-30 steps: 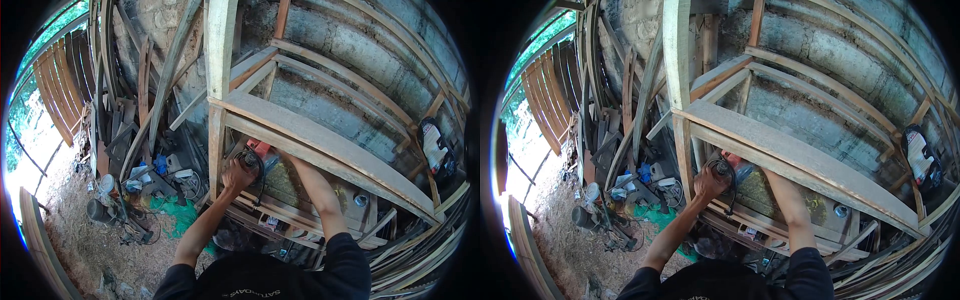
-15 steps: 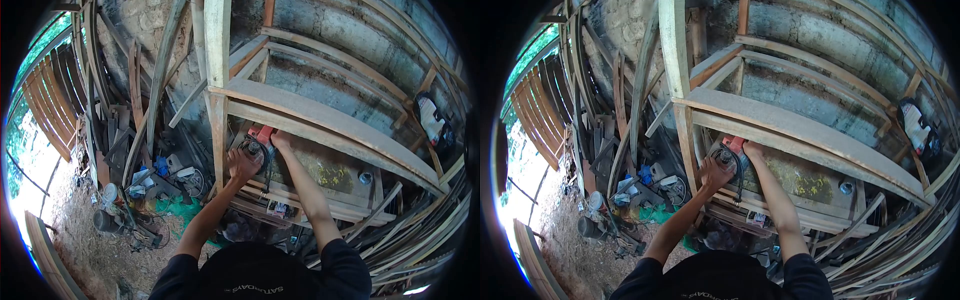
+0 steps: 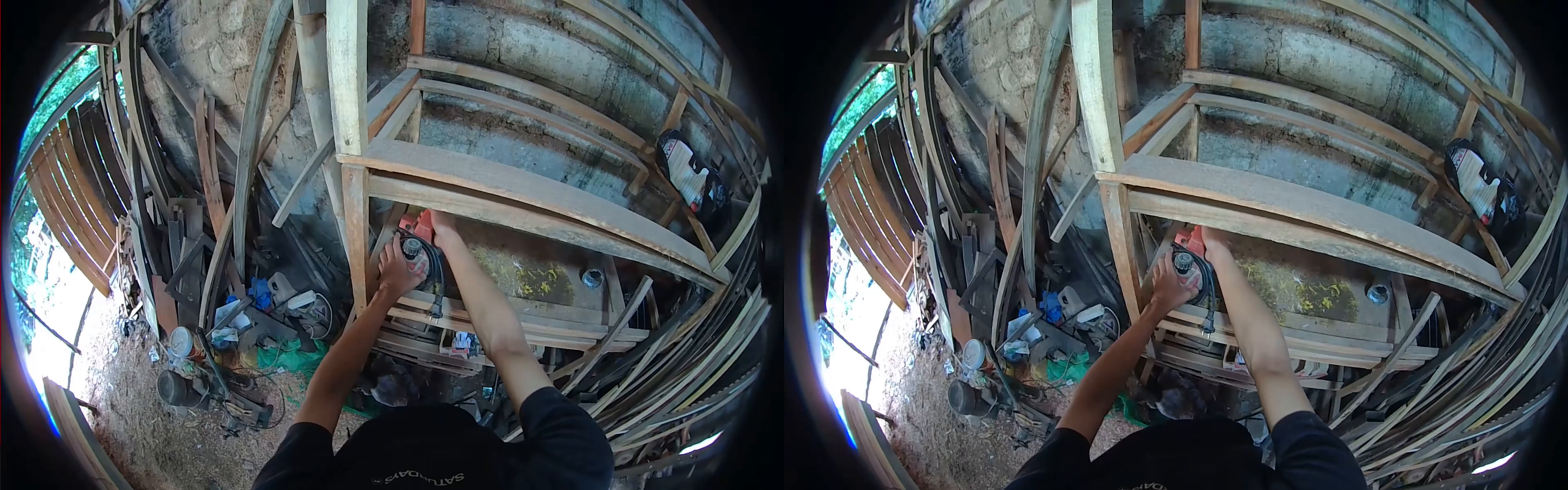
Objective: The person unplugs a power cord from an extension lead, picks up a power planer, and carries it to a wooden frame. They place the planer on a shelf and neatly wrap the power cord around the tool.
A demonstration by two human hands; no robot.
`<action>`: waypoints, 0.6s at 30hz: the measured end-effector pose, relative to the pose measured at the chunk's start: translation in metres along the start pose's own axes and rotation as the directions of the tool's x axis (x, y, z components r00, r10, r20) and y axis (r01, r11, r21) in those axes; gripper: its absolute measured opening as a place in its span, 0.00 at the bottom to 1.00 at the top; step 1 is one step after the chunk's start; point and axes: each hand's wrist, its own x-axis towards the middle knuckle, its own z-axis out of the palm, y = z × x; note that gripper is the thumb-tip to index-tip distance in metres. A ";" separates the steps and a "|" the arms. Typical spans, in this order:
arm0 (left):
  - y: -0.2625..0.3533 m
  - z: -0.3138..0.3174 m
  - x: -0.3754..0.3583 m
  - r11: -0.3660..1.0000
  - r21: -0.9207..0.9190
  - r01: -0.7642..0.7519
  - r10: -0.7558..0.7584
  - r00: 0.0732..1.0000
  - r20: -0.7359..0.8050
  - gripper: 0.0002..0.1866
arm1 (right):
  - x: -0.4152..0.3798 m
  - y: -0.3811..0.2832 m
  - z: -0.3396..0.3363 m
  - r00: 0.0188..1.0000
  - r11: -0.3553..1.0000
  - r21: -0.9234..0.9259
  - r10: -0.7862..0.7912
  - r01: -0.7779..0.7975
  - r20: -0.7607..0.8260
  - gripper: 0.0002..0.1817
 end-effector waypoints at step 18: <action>-0.016 0.009 0.001 0.983 0.172 0.062 -0.029 0.982 -0.188 0.52 | 0.027 0.045 0.032 0.975 0.978 -0.205 0.079 -0.035 0.207 0.33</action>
